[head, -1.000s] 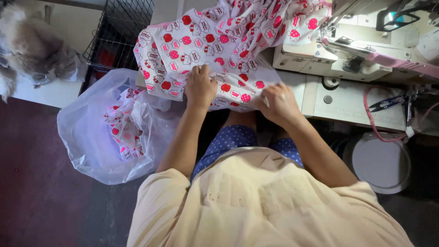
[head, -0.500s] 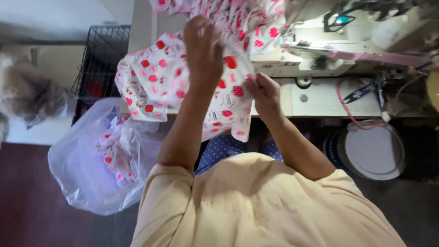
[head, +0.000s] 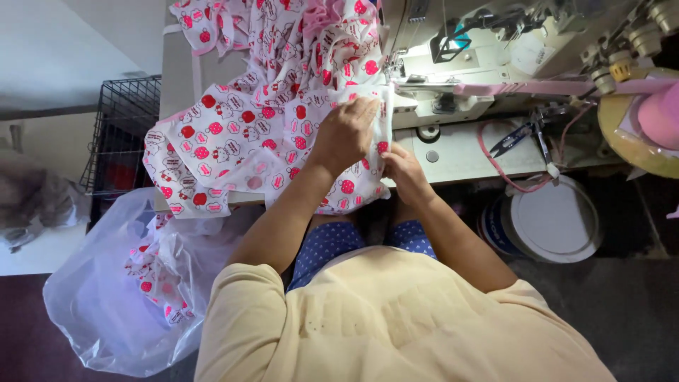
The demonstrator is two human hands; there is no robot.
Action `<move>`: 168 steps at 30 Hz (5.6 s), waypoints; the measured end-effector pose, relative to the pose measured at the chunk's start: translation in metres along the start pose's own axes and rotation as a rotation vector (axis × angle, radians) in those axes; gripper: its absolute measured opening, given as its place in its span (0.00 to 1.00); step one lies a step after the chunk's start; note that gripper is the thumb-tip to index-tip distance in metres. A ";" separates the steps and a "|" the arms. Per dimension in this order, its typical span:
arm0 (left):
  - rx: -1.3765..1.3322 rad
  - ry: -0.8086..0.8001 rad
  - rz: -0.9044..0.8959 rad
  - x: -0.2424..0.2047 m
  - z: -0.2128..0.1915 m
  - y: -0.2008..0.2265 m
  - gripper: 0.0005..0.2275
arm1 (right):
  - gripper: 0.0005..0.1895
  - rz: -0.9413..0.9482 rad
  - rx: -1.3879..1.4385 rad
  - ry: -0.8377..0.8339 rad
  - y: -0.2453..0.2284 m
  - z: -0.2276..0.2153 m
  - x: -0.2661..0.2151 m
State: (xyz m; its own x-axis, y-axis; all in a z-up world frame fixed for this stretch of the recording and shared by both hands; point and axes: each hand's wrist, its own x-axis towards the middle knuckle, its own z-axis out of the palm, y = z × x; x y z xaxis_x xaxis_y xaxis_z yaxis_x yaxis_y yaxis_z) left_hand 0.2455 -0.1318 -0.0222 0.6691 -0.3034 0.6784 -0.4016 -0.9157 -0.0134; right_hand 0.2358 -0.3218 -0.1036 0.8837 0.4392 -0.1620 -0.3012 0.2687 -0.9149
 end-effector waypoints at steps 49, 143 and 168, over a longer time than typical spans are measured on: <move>-0.271 -0.239 0.060 0.046 -0.010 -0.026 0.13 | 0.05 -0.397 -0.604 0.063 -0.020 -0.005 0.012; -0.546 -1.015 -0.914 -0.142 -0.160 -0.106 0.15 | 0.09 -0.942 -0.988 -0.435 0.008 0.196 0.057; -0.189 -0.117 -1.014 -0.075 -0.010 -0.216 0.06 | 0.07 -0.305 -0.883 -0.005 -0.064 0.246 0.184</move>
State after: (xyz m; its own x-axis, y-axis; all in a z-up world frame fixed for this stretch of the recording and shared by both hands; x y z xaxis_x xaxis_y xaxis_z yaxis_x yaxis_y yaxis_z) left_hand 0.2754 0.0913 -0.0632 0.7999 0.5537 0.2315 0.2990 -0.7021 0.6463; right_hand 0.3296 -0.0470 0.0167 0.8774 0.4613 0.1315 0.3271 -0.3749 -0.8675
